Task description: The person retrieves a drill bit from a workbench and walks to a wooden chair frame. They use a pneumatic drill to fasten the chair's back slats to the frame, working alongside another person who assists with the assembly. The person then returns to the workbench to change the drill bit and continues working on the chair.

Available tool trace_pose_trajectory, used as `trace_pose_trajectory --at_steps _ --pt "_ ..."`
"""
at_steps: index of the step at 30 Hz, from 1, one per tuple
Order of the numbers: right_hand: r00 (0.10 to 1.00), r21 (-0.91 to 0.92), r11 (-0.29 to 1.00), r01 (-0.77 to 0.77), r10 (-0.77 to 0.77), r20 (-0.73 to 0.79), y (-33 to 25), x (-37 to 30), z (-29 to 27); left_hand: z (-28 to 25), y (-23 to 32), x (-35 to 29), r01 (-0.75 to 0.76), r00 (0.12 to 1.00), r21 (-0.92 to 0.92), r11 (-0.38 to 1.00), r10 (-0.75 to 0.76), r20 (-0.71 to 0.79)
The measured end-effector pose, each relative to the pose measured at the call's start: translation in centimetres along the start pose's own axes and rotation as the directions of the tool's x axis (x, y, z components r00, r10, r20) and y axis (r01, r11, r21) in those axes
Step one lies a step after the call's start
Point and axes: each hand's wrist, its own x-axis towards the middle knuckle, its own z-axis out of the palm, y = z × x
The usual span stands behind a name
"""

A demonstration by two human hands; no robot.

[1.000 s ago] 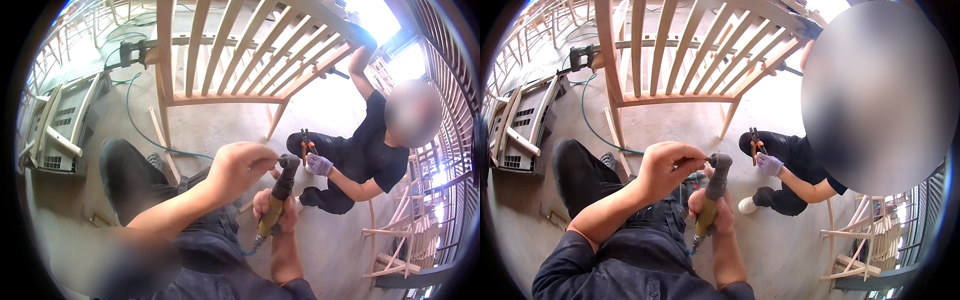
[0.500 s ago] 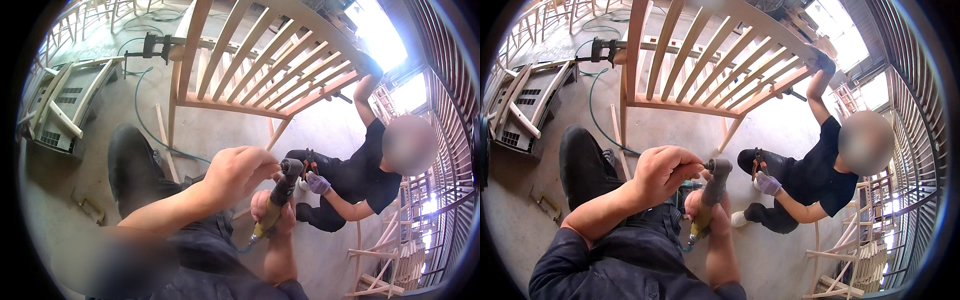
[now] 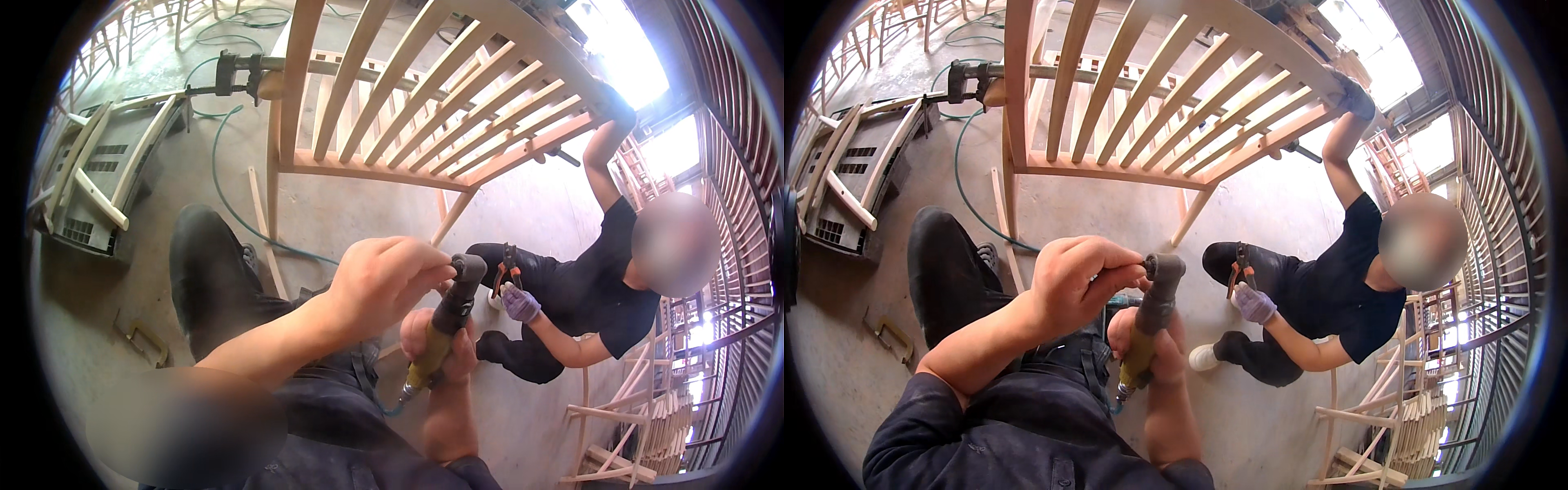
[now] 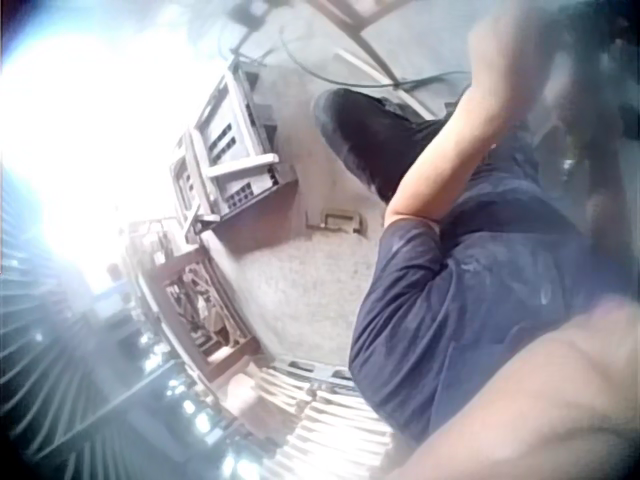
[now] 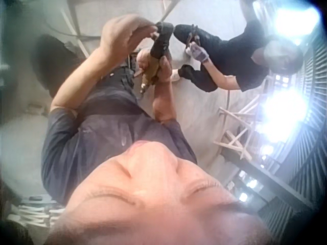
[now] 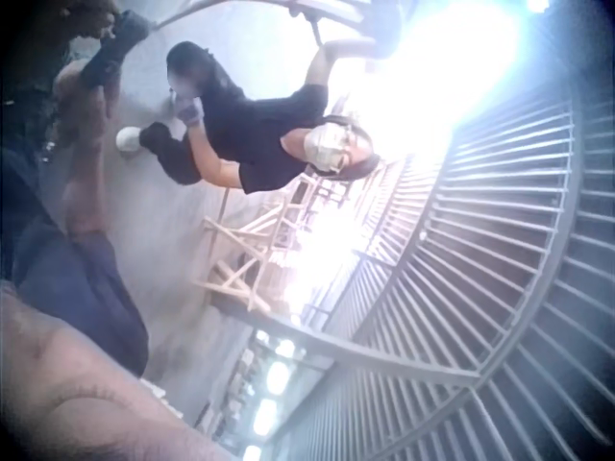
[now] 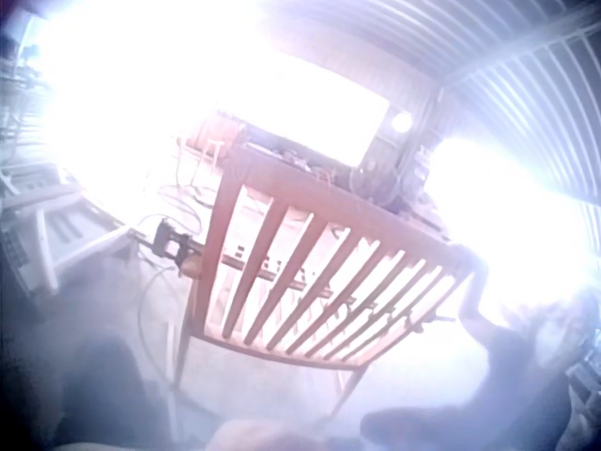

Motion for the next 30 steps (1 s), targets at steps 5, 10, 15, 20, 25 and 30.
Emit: trace_pose_trajectory --at_steps 5,10,15,20,25,30 --pt "0.999 -0.004 1.0 0.028 -0.028 -0.017 0.3 -0.2 -0.3 0.6 -0.6 -0.4 0.095 0.995 -0.164 0.982 -0.097 -0.005" --pt "0.997 0.068 0.997 0.02 -0.014 -0.075 0.6 -0.4 -0.2 1.9 -0.8 -2.0 0.328 0.925 -0.481 0.813 -0.379 -0.01" --pt "0.99 0.033 0.999 -0.015 0.019 -0.139 0.5 -0.6 0.2 1.7 -1.3 -2.1 0.257 0.959 -0.349 0.901 -0.282 -0.023" --pt "0.99 -0.062 0.998 -0.025 0.016 -0.142 0.1 -0.5 0.3 1.8 -1.2 -2.3 0.347 0.927 -0.514 0.784 -0.369 0.064" --pt "0.991 -0.125 0.991 -0.054 0.038 -0.129 -0.2 -0.5 0.0 1.1 -1.6 -2.4 0.414 0.907 -0.573 0.707 -0.373 0.195" --pt "0.99 -0.176 0.981 -0.083 0.06 -0.129 0.0 -0.6 -0.2 1.3 -1.8 -2.7 0.53 0.83 -0.651 0.543 -0.489 0.268"
